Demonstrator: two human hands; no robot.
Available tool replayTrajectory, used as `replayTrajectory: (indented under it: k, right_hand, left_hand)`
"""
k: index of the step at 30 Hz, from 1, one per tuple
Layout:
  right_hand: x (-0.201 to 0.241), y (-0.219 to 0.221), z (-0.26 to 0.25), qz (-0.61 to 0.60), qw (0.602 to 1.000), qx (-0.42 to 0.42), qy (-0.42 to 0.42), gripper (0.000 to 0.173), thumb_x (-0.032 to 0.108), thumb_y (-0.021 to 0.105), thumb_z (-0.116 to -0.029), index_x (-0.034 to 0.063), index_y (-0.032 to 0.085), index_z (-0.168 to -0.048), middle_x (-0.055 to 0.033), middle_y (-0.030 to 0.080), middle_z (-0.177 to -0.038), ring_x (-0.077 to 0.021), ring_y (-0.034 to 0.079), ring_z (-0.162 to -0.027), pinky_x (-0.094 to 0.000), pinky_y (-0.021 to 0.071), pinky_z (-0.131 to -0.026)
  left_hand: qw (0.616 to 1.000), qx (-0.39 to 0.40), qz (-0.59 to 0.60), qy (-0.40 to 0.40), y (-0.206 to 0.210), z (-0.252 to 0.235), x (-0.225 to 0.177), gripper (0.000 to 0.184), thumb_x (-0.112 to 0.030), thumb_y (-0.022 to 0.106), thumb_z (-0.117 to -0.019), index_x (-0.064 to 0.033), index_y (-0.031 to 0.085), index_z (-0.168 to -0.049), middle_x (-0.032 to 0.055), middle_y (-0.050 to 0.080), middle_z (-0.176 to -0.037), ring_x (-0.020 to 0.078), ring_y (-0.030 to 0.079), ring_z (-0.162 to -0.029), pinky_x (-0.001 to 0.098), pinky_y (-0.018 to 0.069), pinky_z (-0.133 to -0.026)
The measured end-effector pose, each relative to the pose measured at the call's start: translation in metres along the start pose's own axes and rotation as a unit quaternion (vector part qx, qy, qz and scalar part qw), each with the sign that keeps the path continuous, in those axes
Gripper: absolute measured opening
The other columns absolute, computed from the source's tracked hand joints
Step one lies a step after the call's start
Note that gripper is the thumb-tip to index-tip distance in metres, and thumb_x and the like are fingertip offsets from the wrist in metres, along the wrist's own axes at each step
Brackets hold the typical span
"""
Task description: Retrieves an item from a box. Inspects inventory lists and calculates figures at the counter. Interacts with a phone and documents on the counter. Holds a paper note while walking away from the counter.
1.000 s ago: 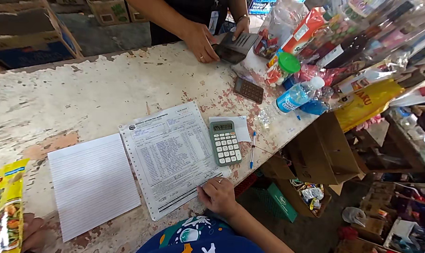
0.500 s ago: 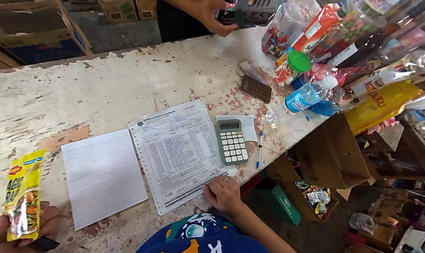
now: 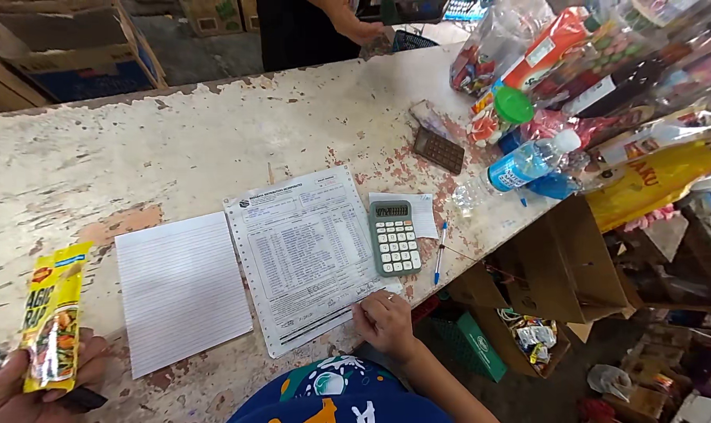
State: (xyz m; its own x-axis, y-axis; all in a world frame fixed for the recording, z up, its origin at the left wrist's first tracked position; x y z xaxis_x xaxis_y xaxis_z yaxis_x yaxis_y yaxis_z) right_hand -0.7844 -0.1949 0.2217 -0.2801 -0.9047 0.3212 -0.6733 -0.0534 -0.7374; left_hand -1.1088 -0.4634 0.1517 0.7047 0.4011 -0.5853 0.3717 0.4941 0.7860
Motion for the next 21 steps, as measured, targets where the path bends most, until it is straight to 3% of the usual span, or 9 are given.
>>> replayTrajectory:
  k: [2,4,6,8,11,21]
  right_hand:
    - [-0.018,-0.018,-0.016,0.017,0.998,-0.013,0.055,0.029,0.028,0.057,-0.099,0.0082,0.067,-0.08,-0.0082,0.067,-0.074,-0.0223,0.066,-0.072,-0.037,0.0533,-0.066]
    - [-0.046,-0.027,-0.033,0.025,0.992,0.006,0.126,0.029,0.026,0.06,-0.0972,-0.0009,0.072,-0.099,-0.0177,0.073,-0.096,-0.0329,0.071,-0.092,-0.0493,0.0559,-0.08]
    - [-0.077,-0.024,-0.042,0.021,0.981,0.044,0.186,0.043,0.028,0.062,-0.0983,-0.005,0.064,-0.126,-0.0228,0.067,-0.125,-0.0409,0.063,-0.118,-0.0591,0.049,-0.098]
    - [-0.101,-0.017,-0.046,0.026,0.969,0.092,0.23,0.06,0.036,0.062,-0.0995,-0.0052,0.052,-0.142,-0.0249,0.056,-0.143,-0.0455,0.051,-0.135,-0.0631,0.0406,-0.109]
    - [-0.113,-0.007,-0.046,0.036,0.957,0.131,0.257,0.064,0.041,0.06,-0.1005,-0.0049,0.051,-0.144,-0.0273,0.057,-0.141,-0.0479,0.05,-0.135,-0.0634,0.0404,-0.109]
    - [-0.118,-0.014,-0.046,0.038,0.962,0.084,0.257,0.059,0.039,0.058,-0.1009,-0.005,0.054,-0.14,-0.0274,0.058,-0.137,-0.049,0.052,-0.131,-0.0628,0.0428,-0.105]
  left_hand:
    - [1.0,0.01,-0.01,-0.007,0.0,0.0,0.0,0.027,-0.032,0.074,-0.0897,-0.0095,0.076,-0.104,0.0011,0.074,-0.086,0.0034,0.066,-0.063,0.0137,0.0523,-0.053]
    - [1.0,0.012,-0.014,-0.007,-0.002,0.0,0.0,0.028,-0.034,0.074,-0.0894,-0.0095,0.076,-0.104,0.0008,0.073,-0.085,0.0036,0.066,-0.063,0.014,0.0522,-0.053]
    - [1.0,0.004,-0.011,-0.002,-0.004,0.0,0.0,0.029,-0.033,0.073,-0.09,-0.0088,0.076,-0.104,0.0013,0.073,-0.086,0.0037,0.066,-0.062,0.0139,0.052,-0.052]
    - [1.0,-0.017,-0.013,0.013,-0.005,0.001,0.0,0.026,-0.032,0.072,-0.09,-0.0086,0.075,-0.102,0.0012,0.072,-0.085,0.0031,0.064,-0.06,0.0133,0.0512,-0.051]
    - [0.999,-0.029,-0.005,0.027,-0.012,0.001,-0.002,0.027,-0.032,0.076,-0.0877,-0.0079,0.074,-0.101,0.0014,0.071,-0.084,0.0024,0.063,-0.059,0.0124,0.0498,-0.049]
    - [0.999,-0.033,0.01,0.02,-0.014,0.001,-0.001,0.028,-0.03,0.076,-0.0873,-0.0057,0.073,-0.102,0.0032,0.071,-0.084,0.0038,0.065,-0.06,0.0133,0.0513,-0.05]
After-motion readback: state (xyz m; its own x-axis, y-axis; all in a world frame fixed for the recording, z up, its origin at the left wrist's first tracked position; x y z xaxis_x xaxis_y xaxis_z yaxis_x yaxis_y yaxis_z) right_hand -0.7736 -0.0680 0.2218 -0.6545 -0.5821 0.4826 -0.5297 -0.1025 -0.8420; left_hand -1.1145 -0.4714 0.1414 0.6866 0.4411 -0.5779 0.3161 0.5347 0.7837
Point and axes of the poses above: each hand's wrist, its own z-axis away from the middle knuckle, its own y-axis out of the palm, x = y × z, the point moved 10 cm from there along -z, towards the middle knuckle
